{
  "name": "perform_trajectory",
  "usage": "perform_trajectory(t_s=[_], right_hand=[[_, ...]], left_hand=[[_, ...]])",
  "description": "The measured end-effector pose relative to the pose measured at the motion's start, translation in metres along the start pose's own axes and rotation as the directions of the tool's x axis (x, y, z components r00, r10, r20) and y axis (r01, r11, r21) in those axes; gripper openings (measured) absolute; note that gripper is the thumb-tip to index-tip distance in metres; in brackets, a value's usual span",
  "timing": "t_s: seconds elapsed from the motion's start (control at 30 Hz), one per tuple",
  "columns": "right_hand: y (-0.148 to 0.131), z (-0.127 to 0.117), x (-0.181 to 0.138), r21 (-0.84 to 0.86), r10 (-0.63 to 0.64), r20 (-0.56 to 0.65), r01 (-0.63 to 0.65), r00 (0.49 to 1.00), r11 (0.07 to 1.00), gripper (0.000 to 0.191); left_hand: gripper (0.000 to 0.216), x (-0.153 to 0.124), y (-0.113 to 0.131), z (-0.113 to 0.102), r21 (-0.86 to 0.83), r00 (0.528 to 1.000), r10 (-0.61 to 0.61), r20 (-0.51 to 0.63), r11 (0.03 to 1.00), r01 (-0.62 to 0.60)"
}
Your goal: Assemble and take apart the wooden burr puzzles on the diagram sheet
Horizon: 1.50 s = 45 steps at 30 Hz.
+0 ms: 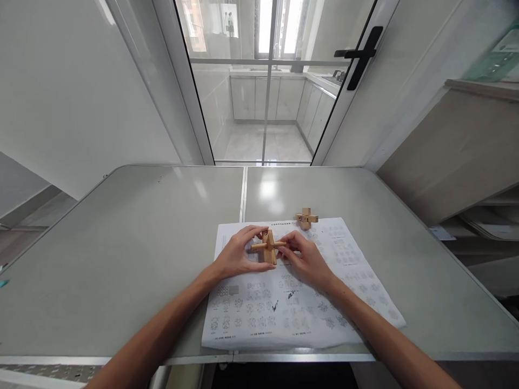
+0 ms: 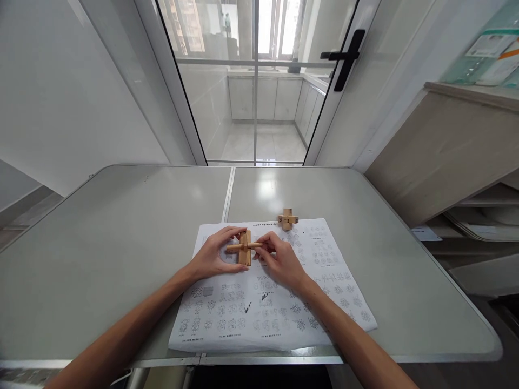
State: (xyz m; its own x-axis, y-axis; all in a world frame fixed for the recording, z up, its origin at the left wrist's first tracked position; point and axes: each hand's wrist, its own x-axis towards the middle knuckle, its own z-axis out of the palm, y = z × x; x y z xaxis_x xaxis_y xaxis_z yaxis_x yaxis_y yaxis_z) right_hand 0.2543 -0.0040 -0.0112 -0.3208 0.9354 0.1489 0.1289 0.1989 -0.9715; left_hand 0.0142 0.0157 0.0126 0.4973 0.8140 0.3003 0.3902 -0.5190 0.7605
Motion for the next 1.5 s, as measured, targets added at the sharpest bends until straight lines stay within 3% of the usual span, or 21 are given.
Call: perform_trajectory(t_s=[0.47,0.73,0.83,0.97,1.13,1.3,1.5], right_hand=[[0.005,-0.007,0.003,-0.195,-0.139,-0.047,0.128,0.989,0.973,0.019],[0.001,-0.003,0.0,-0.163,-0.026,-0.027,0.021,0.999,0.986,0.017],[-0.006,-0.005,0.001,-0.177,-0.125,0.011,0.125,0.992,0.976,0.016],[-0.012,-0.012,0.002,-0.194,-0.232,-0.076,0.214,0.97,0.957,0.016],[-0.01,-0.007,-0.006,-0.204,-0.157,0.018,0.157,0.987,0.966,0.025],[-0.009,0.004,-0.01,-0.248,-0.114,0.054,0.124,0.992,0.961,0.027],[-0.013,-0.001,-0.007,0.052,-0.014,0.122,0.008,0.992,0.999,0.033]], left_hand=[[0.082,-0.002,0.008,0.008,0.026,0.999,-0.025,-0.044,0.999,0.026],[0.088,-0.006,0.006,0.011,0.143,0.994,0.056,-0.093,0.989,-0.043],[0.087,-0.007,0.005,0.011,0.23,0.983,0.13,-0.126,0.968,-0.099],[0.085,-0.007,0.006,0.011,0.318,0.969,0.201,-0.141,0.936,-0.148],[0.087,-0.009,0.007,0.012,0.434,0.95,0.3,-0.09,0.87,-0.233],[0.089,-0.008,0.009,0.008,0.531,0.879,0.471,-0.077,0.765,-0.364],[0.108,-0.007,0.009,0.008,0.386,0.929,0.364,-0.062,0.867,-0.315]])
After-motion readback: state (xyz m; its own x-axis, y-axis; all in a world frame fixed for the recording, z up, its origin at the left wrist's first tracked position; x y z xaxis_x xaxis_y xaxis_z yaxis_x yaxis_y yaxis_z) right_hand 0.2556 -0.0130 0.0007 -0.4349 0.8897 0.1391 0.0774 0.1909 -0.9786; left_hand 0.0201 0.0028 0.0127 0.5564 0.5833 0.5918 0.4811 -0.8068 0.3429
